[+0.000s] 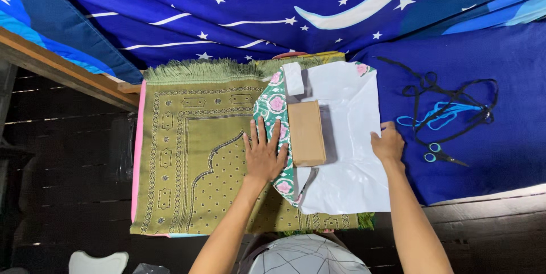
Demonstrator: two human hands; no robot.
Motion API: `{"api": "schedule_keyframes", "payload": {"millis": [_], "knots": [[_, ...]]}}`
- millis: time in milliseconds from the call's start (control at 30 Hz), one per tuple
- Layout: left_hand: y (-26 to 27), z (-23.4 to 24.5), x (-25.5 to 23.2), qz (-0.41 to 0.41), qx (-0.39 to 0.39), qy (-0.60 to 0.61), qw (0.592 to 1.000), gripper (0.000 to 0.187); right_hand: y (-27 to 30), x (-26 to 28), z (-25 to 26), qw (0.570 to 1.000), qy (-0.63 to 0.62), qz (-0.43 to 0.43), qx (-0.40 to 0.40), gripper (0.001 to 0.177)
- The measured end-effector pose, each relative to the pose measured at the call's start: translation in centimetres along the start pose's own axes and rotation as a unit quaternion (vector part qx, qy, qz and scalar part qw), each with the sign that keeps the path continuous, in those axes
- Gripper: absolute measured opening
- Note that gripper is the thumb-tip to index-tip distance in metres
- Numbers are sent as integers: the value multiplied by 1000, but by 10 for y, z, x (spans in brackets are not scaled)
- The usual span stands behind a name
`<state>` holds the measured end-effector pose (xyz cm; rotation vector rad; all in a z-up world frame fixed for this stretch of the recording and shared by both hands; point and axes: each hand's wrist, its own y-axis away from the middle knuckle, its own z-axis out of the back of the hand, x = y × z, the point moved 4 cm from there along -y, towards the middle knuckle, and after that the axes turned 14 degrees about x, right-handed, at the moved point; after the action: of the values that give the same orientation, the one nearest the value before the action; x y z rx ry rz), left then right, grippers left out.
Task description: The person places a small cardboard box onto a sheet of white wrapping paper laid on a patterned cloth. They fold the paper around the box, then tie a black ribbon around it to secure the package. The person adjusts the folds and ribbon to complete the wrapping.
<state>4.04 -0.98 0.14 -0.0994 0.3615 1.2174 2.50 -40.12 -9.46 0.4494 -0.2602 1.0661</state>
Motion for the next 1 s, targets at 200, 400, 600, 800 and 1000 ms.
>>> {"api": "schedule_keyframes", "payload": {"millis": [200,400,600,800,1000], "knots": [[0,-1,1,2,6,6,1000,73,19,57,43,993,-80,58,60,24],[0,-2,1,5,0,-2,1000,73,49,139,70,970,-122,197,74,23],[-1,-1,1,12,18,13,1000,73,84,210,40,948,-154,256,114,16],[1,1,0,11,22,29,999,73,106,248,15,962,-1,271,35,12],[1,0,0,10,26,24,999,73,113,249,2,951,20,310,-8,15]]}}
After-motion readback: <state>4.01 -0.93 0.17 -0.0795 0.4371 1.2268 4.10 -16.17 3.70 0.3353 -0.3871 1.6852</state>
